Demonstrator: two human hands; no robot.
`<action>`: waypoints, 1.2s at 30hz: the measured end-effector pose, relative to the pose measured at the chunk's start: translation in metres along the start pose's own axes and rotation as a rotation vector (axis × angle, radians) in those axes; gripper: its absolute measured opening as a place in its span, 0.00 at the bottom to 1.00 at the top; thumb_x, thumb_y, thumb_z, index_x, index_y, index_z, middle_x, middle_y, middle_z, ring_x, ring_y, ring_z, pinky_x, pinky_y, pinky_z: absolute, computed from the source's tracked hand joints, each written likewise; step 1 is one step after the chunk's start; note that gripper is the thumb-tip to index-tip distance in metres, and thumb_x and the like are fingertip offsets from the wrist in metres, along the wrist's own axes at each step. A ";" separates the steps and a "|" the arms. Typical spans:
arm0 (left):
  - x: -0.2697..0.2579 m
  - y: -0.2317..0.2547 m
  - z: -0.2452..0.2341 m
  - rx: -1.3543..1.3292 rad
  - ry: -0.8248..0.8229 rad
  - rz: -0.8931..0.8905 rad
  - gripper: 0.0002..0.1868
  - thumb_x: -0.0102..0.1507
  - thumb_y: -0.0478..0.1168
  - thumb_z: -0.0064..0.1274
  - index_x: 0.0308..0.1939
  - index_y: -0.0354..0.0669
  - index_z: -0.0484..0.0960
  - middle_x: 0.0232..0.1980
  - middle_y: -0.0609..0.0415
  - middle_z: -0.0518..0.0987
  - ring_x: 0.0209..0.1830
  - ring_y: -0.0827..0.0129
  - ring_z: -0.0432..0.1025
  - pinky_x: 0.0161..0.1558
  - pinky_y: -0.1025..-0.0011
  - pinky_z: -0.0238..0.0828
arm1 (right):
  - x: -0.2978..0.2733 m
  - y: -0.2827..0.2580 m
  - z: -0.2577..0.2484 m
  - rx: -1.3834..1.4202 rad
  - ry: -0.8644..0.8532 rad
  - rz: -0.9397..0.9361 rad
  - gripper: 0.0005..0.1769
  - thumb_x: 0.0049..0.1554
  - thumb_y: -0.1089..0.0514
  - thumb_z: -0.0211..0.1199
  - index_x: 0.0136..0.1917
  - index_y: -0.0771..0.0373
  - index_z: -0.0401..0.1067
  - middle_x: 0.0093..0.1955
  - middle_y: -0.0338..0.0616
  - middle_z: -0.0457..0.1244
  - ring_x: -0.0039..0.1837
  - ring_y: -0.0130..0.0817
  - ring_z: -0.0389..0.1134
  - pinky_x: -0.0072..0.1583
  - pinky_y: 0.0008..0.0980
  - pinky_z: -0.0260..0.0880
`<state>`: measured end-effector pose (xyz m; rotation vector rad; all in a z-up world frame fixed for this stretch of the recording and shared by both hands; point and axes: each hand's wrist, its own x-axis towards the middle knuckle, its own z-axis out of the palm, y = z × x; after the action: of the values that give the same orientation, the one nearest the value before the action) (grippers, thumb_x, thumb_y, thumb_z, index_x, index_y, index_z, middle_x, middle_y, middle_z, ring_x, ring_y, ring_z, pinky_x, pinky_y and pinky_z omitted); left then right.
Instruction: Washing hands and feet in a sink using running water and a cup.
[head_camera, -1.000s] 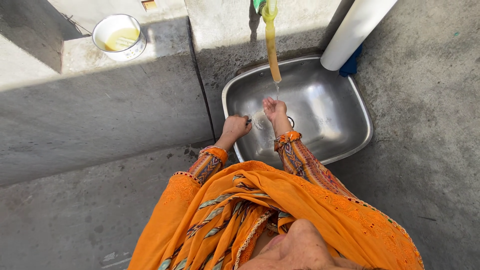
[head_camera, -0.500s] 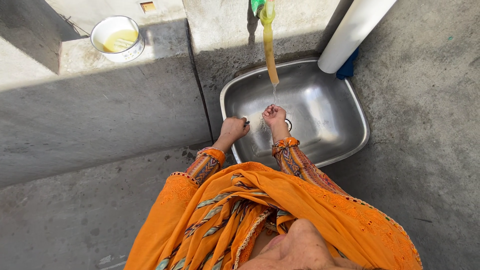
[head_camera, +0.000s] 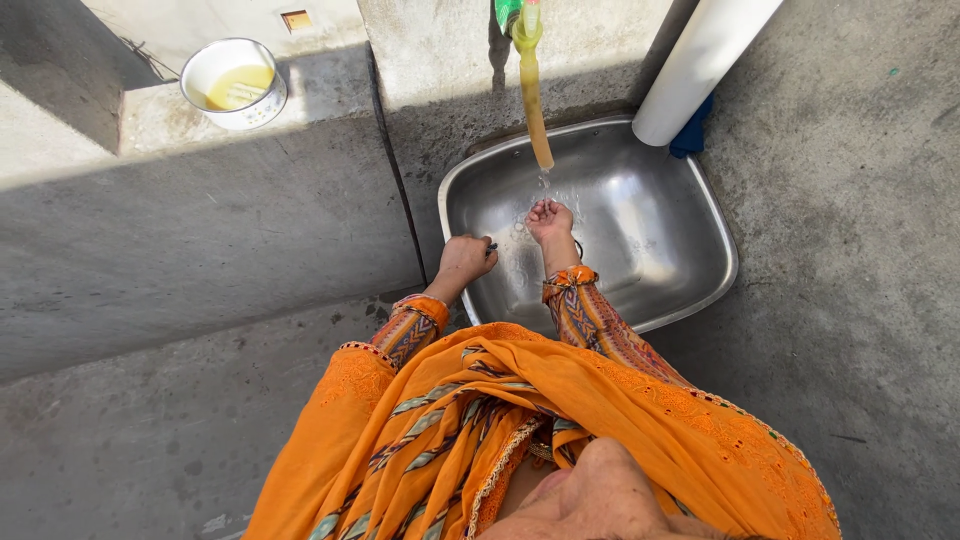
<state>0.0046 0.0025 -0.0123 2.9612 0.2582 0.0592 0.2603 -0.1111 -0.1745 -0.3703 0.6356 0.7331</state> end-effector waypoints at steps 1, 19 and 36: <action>0.002 -0.002 0.002 0.001 0.003 -0.002 0.19 0.64 0.54 0.51 0.42 0.45 0.86 0.29 0.49 0.83 0.34 0.59 0.80 0.40 0.59 0.77 | -0.001 0.004 -0.006 -0.002 -0.003 0.002 0.11 0.59 0.58 0.47 0.40 0.63 0.68 0.37 0.45 0.64 0.36 0.36 0.62 0.38 0.34 0.57; 0.000 0.001 0.003 -0.035 0.069 -0.028 0.15 0.66 0.51 0.51 0.42 0.44 0.82 0.30 0.49 0.82 0.35 0.58 0.79 0.39 0.58 0.77 | -0.064 0.008 0.042 -0.311 0.082 0.033 0.15 0.63 0.53 0.48 0.51 0.59 0.74 0.47 0.43 0.66 0.47 0.37 0.67 0.47 0.33 0.68; 0.000 0.000 0.002 -0.030 0.055 0.005 0.14 0.66 0.49 0.53 0.44 0.43 0.79 0.38 0.51 0.84 0.42 0.58 0.78 0.42 0.59 0.76 | -0.127 0.013 0.047 -0.741 -0.458 0.129 0.09 0.63 0.61 0.54 0.45 0.66 0.73 0.40 0.46 0.66 0.39 0.32 0.65 0.42 0.30 0.67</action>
<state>0.0047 0.0018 -0.0140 2.9335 0.2545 0.1434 0.1976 -0.1411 -0.0579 -0.8139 -0.0706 1.1275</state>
